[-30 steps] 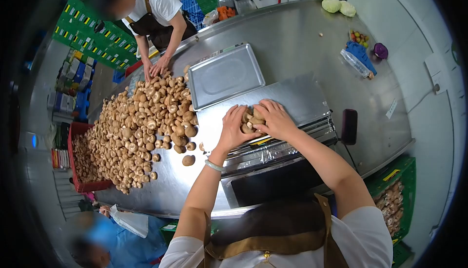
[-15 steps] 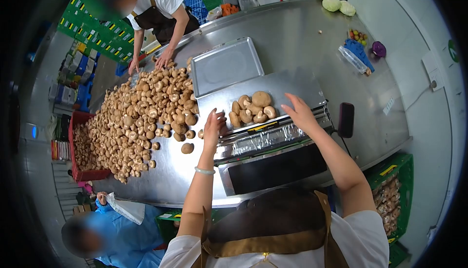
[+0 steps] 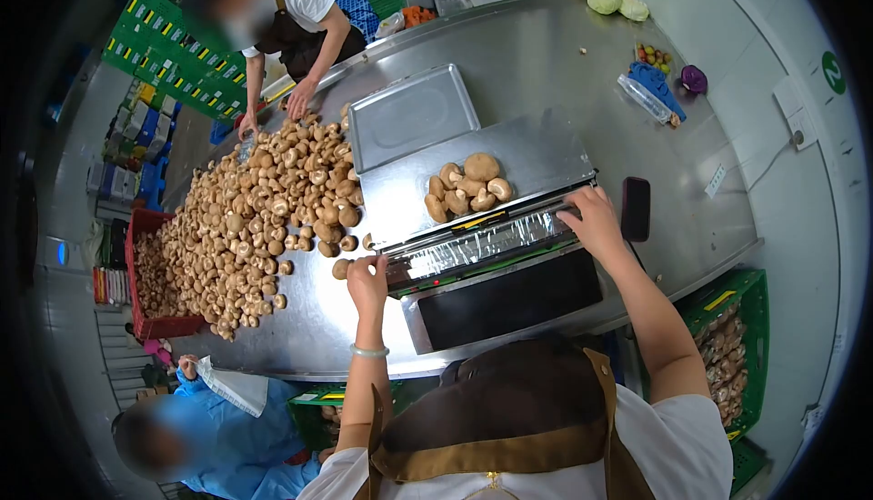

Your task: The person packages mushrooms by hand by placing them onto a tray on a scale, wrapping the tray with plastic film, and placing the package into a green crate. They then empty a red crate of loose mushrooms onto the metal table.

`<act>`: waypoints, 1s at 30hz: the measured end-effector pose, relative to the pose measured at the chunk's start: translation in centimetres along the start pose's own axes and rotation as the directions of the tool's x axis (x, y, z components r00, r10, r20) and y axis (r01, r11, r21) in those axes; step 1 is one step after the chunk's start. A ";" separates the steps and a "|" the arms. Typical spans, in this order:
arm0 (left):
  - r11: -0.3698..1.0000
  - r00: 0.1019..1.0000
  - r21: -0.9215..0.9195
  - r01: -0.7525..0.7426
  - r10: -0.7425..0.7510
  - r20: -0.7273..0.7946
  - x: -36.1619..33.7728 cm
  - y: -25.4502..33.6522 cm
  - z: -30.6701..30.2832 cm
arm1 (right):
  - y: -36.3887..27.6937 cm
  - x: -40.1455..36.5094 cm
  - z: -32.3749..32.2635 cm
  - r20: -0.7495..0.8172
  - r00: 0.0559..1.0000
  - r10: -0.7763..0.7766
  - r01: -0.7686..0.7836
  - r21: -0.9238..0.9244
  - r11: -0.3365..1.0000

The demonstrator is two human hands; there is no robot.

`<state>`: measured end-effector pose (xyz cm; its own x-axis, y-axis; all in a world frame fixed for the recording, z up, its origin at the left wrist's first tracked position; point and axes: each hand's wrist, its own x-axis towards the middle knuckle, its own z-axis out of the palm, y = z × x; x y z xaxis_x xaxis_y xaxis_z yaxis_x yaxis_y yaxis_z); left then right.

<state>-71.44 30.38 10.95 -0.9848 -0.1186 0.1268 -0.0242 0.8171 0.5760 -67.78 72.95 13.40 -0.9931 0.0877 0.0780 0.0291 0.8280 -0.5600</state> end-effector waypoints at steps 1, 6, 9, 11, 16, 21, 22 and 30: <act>0.996 1.000 0.082 -0.021 0.020 0.017 -1.1 0.0 0.4 | -0.5 -0.7 -0.2 0.025 0.998 0.053 -0.050 -0.103 0.993; 0.991 0.996 0.116 -0.071 0.063 0.065 -2.2 2.7 4.6 | 0.3 0.0 6.0 -0.028 0.994 -0.108 0.105 -0.109 0.989; 0.890 0.861 -0.296 0.347 -0.178 0.476 0.4 1.7 2.4 | 1.2 1.5 4.6 0.188 0.982 -0.001 -0.048 0.252 0.967; 0.646 0.704 -0.588 0.487 0.108 0.702 2.2 1.1 -1.3 | 1.2 2.0 0.3 0.526 0.850 -0.021 -0.373 0.630 0.681; 0.112 0.734 -0.822 0.558 0.395 0.552 9.0 6.2 -6.7 | -4.0 6.3 -4.2 0.168 0.947 -0.273 -0.213 0.967 -0.143; 0.298 0.979 -0.945 0.132 0.111 0.171 15.8 7.9 5.4 | -6.0 16.3 4.1 -0.135 0.985 0.105 0.078 0.900 0.429; 0.661 0.970 -0.743 0.111 0.090 0.225 15.7 7.8 6.9 | -4.1 17.9 7.4 -0.170 0.984 0.053 0.087 0.719 0.689; 0.726 0.823 -0.606 0.325 0.099 0.560 14.0 6.2 8.4 | -1.8 17.7 8.4 0.378 0.923 -0.068 -0.133 0.481 0.867</act>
<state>-86.85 38.51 9.46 -0.9088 0.2991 -0.2910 -0.2336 0.2133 0.9487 -86.34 68.33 8.82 -0.9618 -0.1851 -0.2018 0.1026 0.4395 -0.8923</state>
